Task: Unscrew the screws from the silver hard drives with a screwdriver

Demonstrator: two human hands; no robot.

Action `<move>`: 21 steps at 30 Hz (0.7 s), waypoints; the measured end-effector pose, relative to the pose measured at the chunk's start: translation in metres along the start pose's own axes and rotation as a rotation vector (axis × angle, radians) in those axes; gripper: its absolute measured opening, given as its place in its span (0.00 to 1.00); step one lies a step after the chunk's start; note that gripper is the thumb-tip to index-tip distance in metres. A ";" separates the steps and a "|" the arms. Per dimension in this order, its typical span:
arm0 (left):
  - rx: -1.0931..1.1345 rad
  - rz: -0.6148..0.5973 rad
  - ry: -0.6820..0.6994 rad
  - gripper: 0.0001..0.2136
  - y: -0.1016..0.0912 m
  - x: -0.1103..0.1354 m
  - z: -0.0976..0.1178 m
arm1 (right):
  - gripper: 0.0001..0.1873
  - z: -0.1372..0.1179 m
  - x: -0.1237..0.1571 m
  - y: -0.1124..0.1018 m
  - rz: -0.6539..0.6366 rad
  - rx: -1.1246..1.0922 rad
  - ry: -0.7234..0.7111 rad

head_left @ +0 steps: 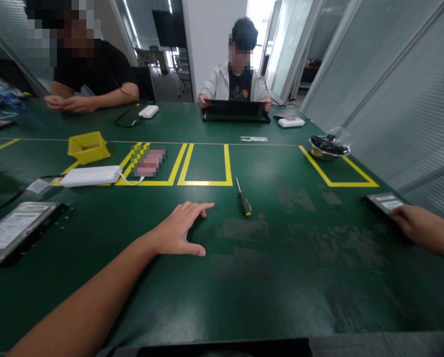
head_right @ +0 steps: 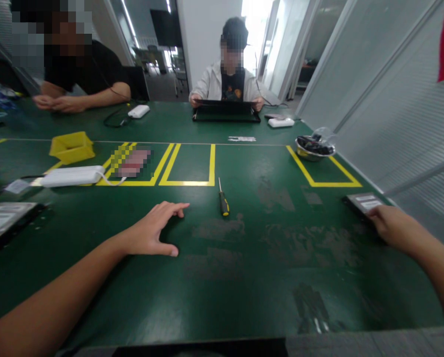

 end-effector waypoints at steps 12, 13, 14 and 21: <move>0.002 0.008 0.000 0.50 0.001 0.000 -0.001 | 0.15 0.000 0.000 0.000 -0.086 -0.008 0.133; 0.003 0.007 -0.001 0.50 0.001 0.000 -0.001 | 0.14 0.001 0.000 0.001 -0.092 -0.020 0.124; 0.002 0.004 -0.003 0.50 0.001 -0.001 -0.001 | 0.14 0.002 -0.001 0.001 -0.097 -0.030 0.110; -0.003 -0.005 -0.008 0.50 0.000 -0.001 0.000 | 0.14 0.009 -0.003 0.000 -0.067 -0.035 0.006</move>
Point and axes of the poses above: each hand's wrist, its own x-axis away from the middle knuckle, its own y-axis out of the palm, z = x × y, the point moved 2 cm from there along -x, towards the middle knuckle
